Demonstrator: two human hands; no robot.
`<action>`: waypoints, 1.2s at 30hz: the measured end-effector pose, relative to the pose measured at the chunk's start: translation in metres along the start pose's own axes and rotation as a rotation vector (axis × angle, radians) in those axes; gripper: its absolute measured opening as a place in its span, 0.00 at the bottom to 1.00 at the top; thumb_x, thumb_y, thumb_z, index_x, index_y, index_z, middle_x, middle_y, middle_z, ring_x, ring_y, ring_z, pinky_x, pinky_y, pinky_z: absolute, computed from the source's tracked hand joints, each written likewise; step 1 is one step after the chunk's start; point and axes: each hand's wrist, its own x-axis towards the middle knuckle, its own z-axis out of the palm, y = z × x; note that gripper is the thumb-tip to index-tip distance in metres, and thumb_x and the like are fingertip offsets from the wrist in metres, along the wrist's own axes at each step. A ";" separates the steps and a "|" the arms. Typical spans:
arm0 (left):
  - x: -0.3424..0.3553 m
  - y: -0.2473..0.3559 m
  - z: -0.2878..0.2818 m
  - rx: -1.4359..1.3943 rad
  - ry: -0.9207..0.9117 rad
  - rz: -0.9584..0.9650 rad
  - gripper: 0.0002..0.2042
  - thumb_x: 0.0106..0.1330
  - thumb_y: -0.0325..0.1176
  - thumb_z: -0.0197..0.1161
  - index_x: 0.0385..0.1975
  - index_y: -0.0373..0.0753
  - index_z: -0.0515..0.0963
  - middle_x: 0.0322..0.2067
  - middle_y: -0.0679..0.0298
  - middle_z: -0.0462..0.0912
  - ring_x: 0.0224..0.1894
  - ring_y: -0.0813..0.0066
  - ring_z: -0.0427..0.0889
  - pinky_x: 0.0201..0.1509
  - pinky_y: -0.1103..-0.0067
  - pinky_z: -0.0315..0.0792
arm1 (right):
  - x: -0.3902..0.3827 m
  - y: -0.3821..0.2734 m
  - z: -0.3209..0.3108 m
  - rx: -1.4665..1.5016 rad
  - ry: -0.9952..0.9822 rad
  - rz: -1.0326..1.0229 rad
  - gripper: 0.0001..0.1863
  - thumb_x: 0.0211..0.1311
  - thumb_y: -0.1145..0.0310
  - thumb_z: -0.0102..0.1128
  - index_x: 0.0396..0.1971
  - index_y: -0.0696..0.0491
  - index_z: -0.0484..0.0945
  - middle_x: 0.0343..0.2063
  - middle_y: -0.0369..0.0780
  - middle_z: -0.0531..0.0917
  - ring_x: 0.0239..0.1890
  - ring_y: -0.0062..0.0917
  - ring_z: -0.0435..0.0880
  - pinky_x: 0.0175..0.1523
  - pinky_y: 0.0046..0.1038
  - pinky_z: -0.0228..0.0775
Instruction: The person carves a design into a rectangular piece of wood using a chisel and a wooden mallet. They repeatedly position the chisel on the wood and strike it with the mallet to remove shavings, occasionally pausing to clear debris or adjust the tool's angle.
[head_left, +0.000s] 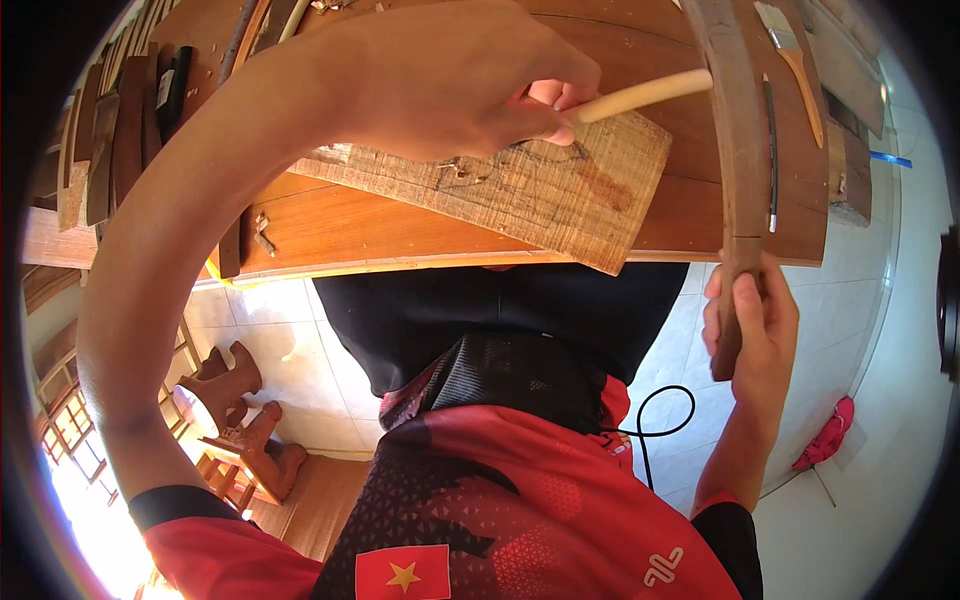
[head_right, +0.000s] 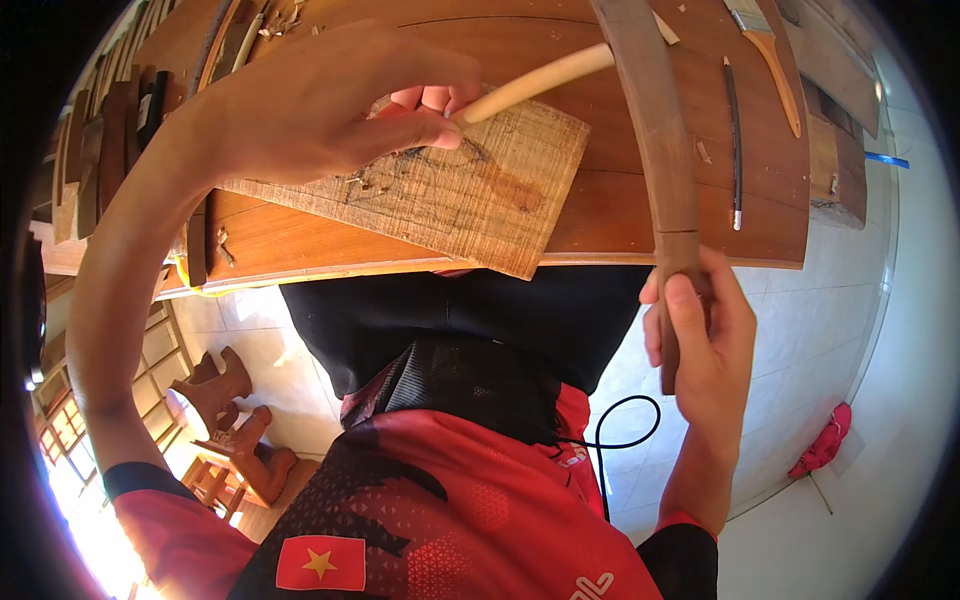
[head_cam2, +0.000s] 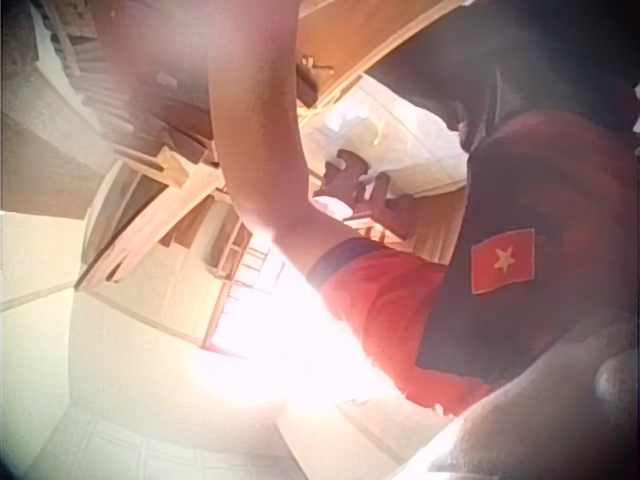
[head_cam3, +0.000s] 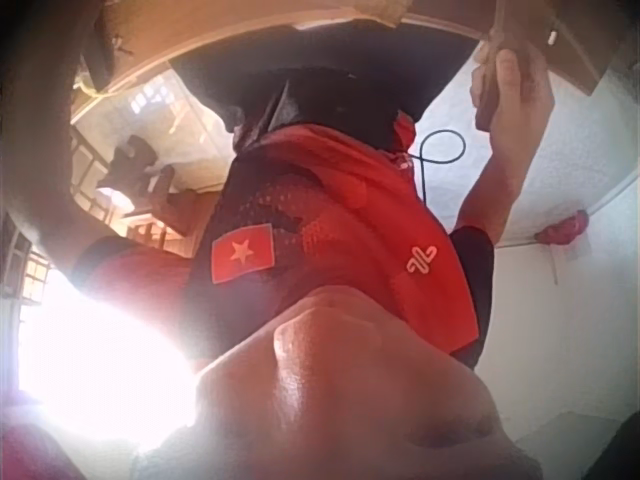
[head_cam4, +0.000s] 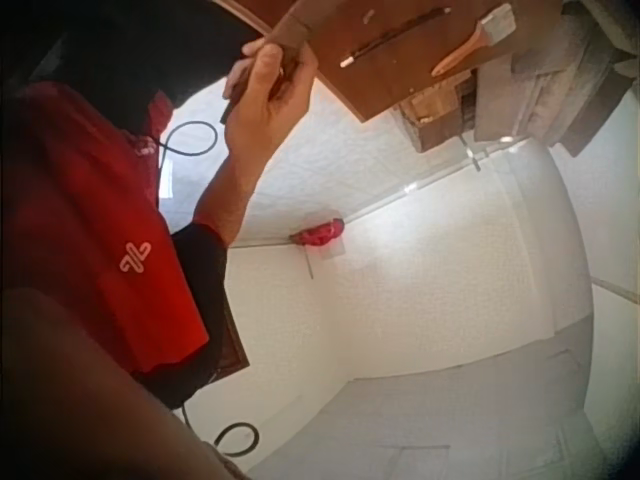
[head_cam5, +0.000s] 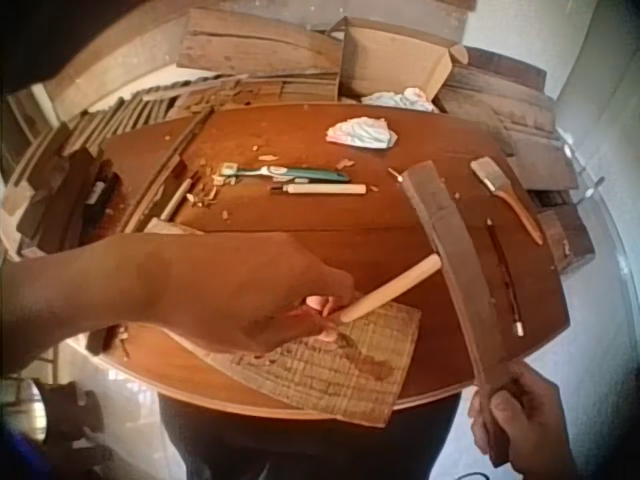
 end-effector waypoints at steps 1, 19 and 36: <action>0.002 0.000 -0.002 -0.007 -0.032 -0.008 0.08 0.75 0.38 0.61 0.42 0.42 0.80 0.35 0.64 0.82 0.42 0.63 0.82 0.48 0.67 0.73 | -0.001 0.000 0.001 0.024 0.008 0.010 0.15 0.81 0.66 0.50 0.54 0.61 0.73 0.33 0.40 0.81 0.20 0.15 0.73 0.23 0.19 0.64; 0.003 -0.005 -0.003 -0.068 -0.072 0.097 0.12 0.73 0.40 0.64 0.46 0.40 0.81 0.37 0.62 0.84 0.47 0.60 0.82 0.53 0.65 0.73 | -0.031 0.009 0.012 0.212 0.141 0.019 0.16 0.82 0.63 0.49 0.53 0.61 0.71 0.33 0.40 0.79 0.19 0.15 0.73 0.23 0.19 0.66; 0.005 -0.005 -0.005 -0.028 -0.139 0.169 0.09 0.74 0.34 0.60 0.47 0.39 0.79 0.39 0.64 0.87 0.48 0.62 0.85 0.56 0.65 0.75 | -0.052 0.020 0.020 0.235 0.022 0.109 0.12 0.81 0.66 0.48 0.52 0.60 0.71 0.32 0.40 0.79 0.20 0.16 0.73 0.25 0.20 0.66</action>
